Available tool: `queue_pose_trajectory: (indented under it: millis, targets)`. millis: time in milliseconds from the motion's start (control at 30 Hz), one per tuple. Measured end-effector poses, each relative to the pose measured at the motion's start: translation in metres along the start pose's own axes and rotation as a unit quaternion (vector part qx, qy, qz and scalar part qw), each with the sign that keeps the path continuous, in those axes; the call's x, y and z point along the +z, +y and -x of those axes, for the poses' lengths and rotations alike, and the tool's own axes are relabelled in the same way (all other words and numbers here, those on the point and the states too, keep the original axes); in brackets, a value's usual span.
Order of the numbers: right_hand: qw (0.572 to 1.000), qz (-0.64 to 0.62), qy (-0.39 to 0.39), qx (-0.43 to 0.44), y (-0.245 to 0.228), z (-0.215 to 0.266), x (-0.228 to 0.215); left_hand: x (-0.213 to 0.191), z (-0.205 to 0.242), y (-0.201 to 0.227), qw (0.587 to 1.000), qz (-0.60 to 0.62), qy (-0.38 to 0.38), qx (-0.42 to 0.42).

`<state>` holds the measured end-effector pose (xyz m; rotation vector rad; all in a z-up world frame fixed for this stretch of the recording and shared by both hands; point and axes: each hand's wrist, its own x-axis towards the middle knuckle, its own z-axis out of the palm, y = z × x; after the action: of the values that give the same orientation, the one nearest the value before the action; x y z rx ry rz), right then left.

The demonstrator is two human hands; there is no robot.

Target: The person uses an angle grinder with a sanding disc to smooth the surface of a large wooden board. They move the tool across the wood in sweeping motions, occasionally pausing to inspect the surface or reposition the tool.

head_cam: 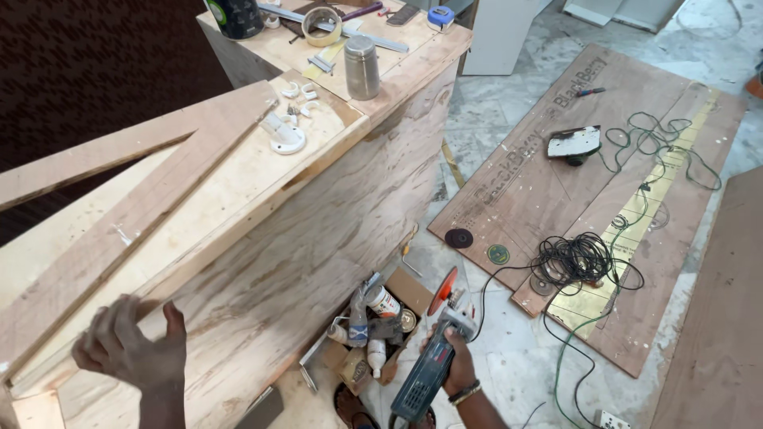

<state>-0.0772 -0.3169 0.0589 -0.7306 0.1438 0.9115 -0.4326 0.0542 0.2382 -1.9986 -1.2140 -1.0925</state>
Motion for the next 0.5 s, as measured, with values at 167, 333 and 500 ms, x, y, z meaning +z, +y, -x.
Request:
queue_pose_trajectory:
  millis: [167, 333, 500]
  targets:
    - [0.997, -0.049, 0.052, -0.004, 0.011, 0.021, -0.026, 0.029, 0.005, -0.011, 0.999, 0.011, 0.036, -0.015]
    - [0.997, -0.041, 0.058, -0.026, 0.016, 0.031, -0.055, 0.044, -0.002, -0.015, 0.996, 0.025, 0.082, -0.018]
    - [0.993, -0.036, 0.018, -0.110, 0.010, 0.035, -0.049, 0.026, -0.012, 0.013, 0.990, 0.117, 0.024, -0.072]
